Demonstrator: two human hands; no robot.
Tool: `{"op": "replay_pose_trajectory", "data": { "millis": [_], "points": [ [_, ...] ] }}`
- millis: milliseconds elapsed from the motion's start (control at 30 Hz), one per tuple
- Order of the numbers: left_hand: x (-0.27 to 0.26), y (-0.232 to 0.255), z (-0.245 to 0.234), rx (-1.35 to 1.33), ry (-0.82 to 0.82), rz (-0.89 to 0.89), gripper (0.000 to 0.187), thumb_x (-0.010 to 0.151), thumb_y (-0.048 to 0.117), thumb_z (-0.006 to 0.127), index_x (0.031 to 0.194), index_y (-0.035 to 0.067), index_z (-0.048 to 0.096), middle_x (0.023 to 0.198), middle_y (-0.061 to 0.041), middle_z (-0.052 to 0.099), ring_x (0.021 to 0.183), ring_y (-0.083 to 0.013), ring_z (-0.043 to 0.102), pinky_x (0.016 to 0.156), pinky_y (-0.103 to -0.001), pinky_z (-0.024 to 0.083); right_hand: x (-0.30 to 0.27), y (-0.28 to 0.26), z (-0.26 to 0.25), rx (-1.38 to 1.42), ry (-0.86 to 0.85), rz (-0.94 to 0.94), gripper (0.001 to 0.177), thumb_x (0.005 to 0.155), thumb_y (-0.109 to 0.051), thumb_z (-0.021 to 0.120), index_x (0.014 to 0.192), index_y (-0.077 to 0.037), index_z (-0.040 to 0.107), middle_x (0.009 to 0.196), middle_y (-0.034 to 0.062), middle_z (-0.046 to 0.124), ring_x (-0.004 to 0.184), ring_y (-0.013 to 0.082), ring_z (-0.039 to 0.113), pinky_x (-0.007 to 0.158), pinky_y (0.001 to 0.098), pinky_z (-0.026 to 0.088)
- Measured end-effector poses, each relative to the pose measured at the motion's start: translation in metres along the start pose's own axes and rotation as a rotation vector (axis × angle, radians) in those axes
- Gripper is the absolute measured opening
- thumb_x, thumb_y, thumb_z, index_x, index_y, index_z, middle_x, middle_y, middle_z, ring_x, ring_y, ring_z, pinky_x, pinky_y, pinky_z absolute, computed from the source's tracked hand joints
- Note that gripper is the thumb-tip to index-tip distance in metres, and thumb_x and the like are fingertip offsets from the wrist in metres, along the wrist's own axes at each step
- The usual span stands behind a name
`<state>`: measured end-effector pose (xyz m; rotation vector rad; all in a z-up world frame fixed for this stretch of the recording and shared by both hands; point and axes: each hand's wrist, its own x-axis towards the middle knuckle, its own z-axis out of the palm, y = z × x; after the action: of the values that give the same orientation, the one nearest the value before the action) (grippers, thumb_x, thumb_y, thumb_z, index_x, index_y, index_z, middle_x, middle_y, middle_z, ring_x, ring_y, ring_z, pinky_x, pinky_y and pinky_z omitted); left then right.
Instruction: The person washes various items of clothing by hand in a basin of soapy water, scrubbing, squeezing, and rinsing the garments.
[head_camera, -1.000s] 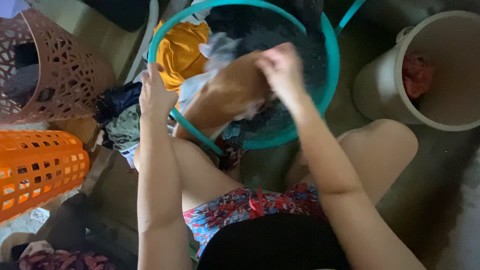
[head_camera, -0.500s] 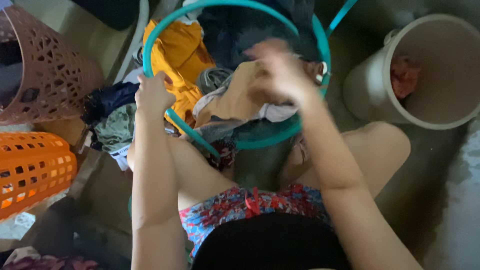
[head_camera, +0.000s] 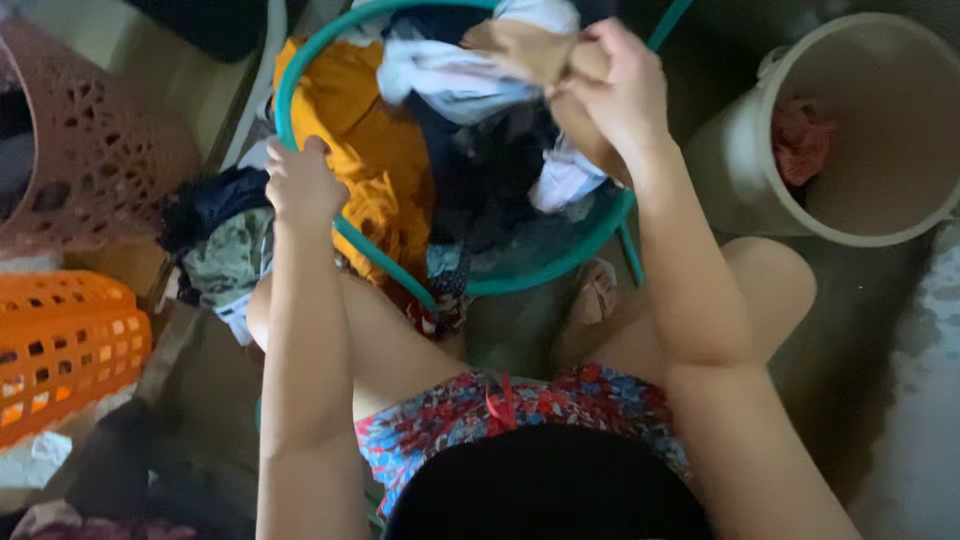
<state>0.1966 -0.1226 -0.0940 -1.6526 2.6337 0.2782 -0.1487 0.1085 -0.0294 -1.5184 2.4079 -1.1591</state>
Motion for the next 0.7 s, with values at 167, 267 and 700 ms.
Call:
{"op": "replay_pose_trajectory", "data": {
  "millis": [167,267,700],
  "points": [
    [-0.003,0.089,-0.003,0.076,0.222,0.413,0.078,0.079,0.033,0.085,0.149,0.020,0.052,0.164,-0.028,0.026,0.144,-0.0512,0.032,0.102,-0.068,0.040,-0.003,-0.007,0.009,-0.293,-0.501,0.279,0.109,0.078,-0.063,0.081,0.163,-0.032,0.019,0.160,0.0276,0.016,0.143,0.0544,0.023,0.115,0.0635,0.030],
    [-0.003,0.153,0.016,-0.036,0.011,0.725,0.115,0.060,0.056,0.089,0.160,0.027,0.041,0.170,-0.016,0.014,0.152,-0.0520,0.008,0.106,-0.084,0.018,-0.028,0.007,0.053,-0.440,-0.679,0.449,0.117,0.079,-0.077,0.068,0.164,-0.038,-0.003,0.171,0.0196,-0.009,0.155,0.0509,-0.004,0.114,0.0795,0.013],
    [0.065,0.212,0.213,0.454,-0.256,0.643,0.096,0.080,0.068,0.064,0.162,0.033,0.030,0.171,-0.007,0.008,0.155,-0.0449,-0.010,0.117,-0.073,-0.001,-0.057,0.182,0.208,-0.301,-0.736,0.575,0.098,0.083,-0.069,0.061,0.153,-0.029,0.006,0.158,0.0223,0.004,0.146,0.0452,0.005,0.112,0.0695,0.012]
  ]
}}
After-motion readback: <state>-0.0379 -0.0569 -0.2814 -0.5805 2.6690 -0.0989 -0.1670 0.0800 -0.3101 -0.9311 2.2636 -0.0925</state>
